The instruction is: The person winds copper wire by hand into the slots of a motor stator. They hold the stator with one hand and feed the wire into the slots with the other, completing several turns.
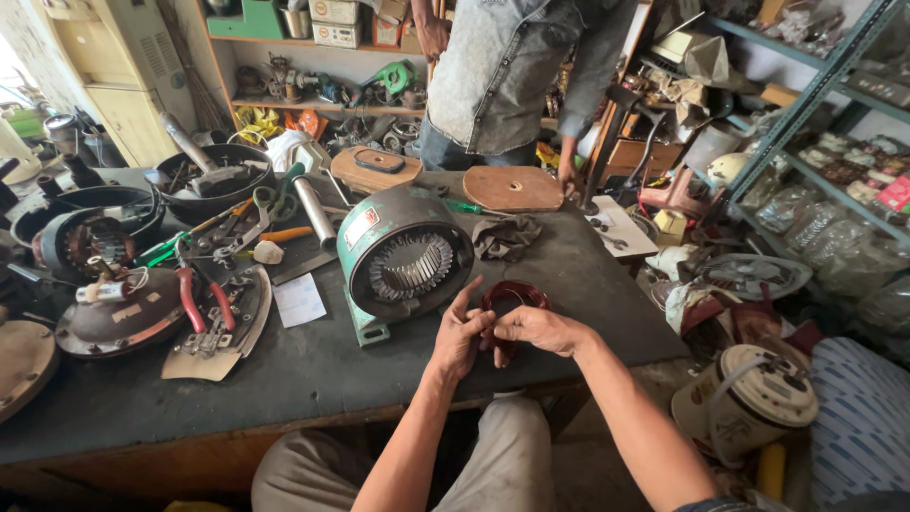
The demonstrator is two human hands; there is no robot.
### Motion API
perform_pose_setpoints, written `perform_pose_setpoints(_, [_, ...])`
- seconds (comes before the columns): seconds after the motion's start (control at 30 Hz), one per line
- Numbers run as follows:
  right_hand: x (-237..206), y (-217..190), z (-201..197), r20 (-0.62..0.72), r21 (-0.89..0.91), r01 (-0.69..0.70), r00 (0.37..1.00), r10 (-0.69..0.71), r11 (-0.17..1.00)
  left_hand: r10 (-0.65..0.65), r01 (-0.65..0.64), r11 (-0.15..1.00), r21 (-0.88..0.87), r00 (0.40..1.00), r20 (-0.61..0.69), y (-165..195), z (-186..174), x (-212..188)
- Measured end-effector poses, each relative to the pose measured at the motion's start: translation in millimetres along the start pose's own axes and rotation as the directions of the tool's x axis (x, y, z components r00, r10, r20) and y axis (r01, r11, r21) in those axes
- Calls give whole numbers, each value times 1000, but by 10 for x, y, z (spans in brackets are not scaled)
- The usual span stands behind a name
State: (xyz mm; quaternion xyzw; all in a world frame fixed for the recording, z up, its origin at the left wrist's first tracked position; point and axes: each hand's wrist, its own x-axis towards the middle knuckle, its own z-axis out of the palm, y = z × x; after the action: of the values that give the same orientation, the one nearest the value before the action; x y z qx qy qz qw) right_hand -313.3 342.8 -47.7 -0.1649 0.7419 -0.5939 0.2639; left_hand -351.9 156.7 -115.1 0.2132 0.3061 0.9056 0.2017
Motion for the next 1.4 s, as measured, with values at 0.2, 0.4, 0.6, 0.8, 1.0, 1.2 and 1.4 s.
perform_pose_setpoints(0.2, [36,34,96,-53,-143,100,993,-108,985,105,-103,990,92,994,-8,-19,3,-20])
perform_pose_setpoints(0.4, [-70,-94,440,-340,-466,55,910,-236,883,231,-156,963,221,899,-372,-107,96,-195])
perform_pose_setpoints(0.6, [9,-60,932,-315,-821,95,747,-585,563,-137,1,954,-301,892,-431,-141,-197,-513])
perform_pose_setpoints(0.8, [103,-27,1183,-97,-957,164,600,-795,240,-130,0,963,-270,877,-463,-123,-210,-714])
perform_pose_setpoints(1.0, [129,37,1255,-71,-973,129,624,-778,193,-212,95,957,-273,875,-435,118,-153,-798])
perform_pose_setpoints(1.2, [16,-27,1206,-56,-958,201,574,-817,207,-123,14,957,-290,924,-361,147,-79,-803])
perform_pose_setpoints(1.4, [-277,-34,990,-143,-979,55,491,-859,194,-98,-43,951,-307,898,-430,291,-204,-827])
